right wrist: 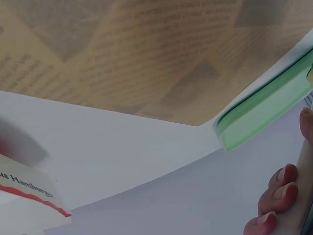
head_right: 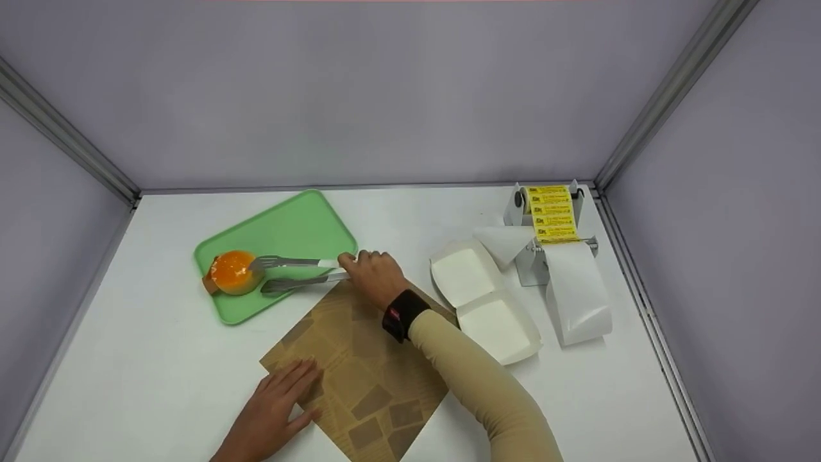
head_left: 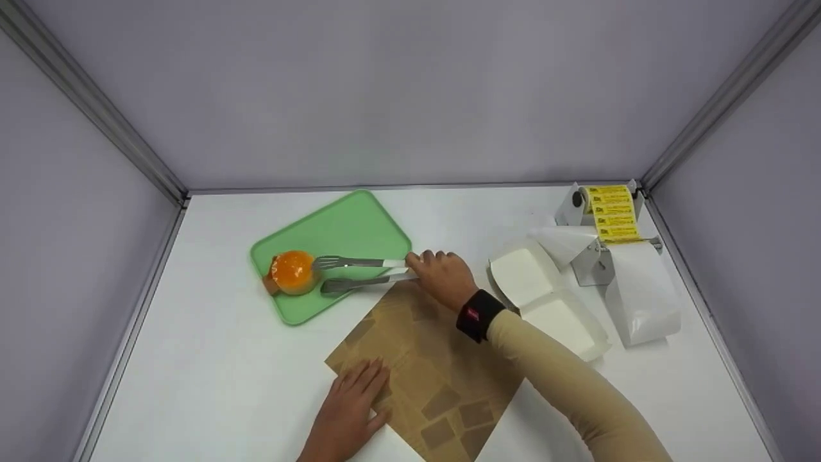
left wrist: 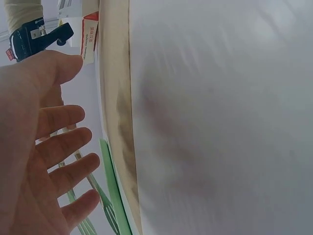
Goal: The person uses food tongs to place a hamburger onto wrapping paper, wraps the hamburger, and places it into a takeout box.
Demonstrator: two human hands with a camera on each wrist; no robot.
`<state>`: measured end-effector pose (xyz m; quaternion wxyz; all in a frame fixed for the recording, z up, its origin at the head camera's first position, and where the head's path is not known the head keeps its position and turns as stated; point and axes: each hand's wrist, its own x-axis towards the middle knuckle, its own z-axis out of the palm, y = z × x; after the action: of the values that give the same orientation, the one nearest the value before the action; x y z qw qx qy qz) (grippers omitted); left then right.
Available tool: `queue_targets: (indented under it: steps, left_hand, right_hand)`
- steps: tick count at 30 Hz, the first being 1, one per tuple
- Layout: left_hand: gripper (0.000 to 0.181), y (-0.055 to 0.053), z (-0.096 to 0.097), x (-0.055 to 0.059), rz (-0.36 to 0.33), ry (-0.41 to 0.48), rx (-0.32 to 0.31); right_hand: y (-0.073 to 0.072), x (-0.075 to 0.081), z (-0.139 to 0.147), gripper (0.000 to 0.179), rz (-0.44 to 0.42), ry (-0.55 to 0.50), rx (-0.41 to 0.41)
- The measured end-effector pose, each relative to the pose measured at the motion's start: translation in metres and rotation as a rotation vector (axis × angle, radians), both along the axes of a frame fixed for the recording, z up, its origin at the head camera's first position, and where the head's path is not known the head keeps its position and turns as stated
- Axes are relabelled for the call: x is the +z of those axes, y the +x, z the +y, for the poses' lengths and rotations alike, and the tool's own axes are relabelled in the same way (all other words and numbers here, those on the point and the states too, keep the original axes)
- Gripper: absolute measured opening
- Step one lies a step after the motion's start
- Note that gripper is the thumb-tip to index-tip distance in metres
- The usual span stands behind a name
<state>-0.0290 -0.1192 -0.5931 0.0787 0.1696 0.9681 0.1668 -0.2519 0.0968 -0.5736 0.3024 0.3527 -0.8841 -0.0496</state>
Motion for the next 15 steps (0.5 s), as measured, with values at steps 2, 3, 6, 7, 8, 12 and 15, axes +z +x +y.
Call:
queue_targets:
  steps: [2, 3, 6, 7, 8, 12, 15]
  left_hand:
    - [0.066, 0.000, 0.000, -0.001, 0.004, -0.006, 0.000]
    - [0.065, 0.000, 0.000, -0.001, 0.006, -0.006, -0.001]
    - [0.064, 0.001, 0.000, -0.001, 0.008, -0.009, -0.006]
    - [0.064, 0.001, 0.000, -0.001, 0.010, -0.010, -0.007]
    - [0.064, 0.001, 0.000, -0.002, 0.010, -0.012, -0.006]
    - [0.064, 0.002, 0.000, -0.002, 0.009, -0.011, -0.002]
    - [0.064, 0.002, 0.000, -0.002, 0.019, -0.004, -0.004]
  right_hand:
    - [0.001, 0.000, -0.003, 0.030, 0.002, 0.003, 0.005]
    - [0.001, 0.000, -0.005, 0.032, 0.002, 0.008, 0.007]
    - [0.003, 0.000, -0.009, 0.032, -0.001, 0.061, -0.004]
    - [0.004, 0.001, -0.010, 0.029, -0.004, 0.087, -0.011]
    - [0.005, 0.001, -0.011, 0.026, -0.003, 0.109, -0.018]
    - [0.009, 0.004, -0.015, 0.015, -0.011, 0.193, -0.044]
    - [0.011, 0.004, -0.018, 0.014, -0.013, 0.259, -0.052]
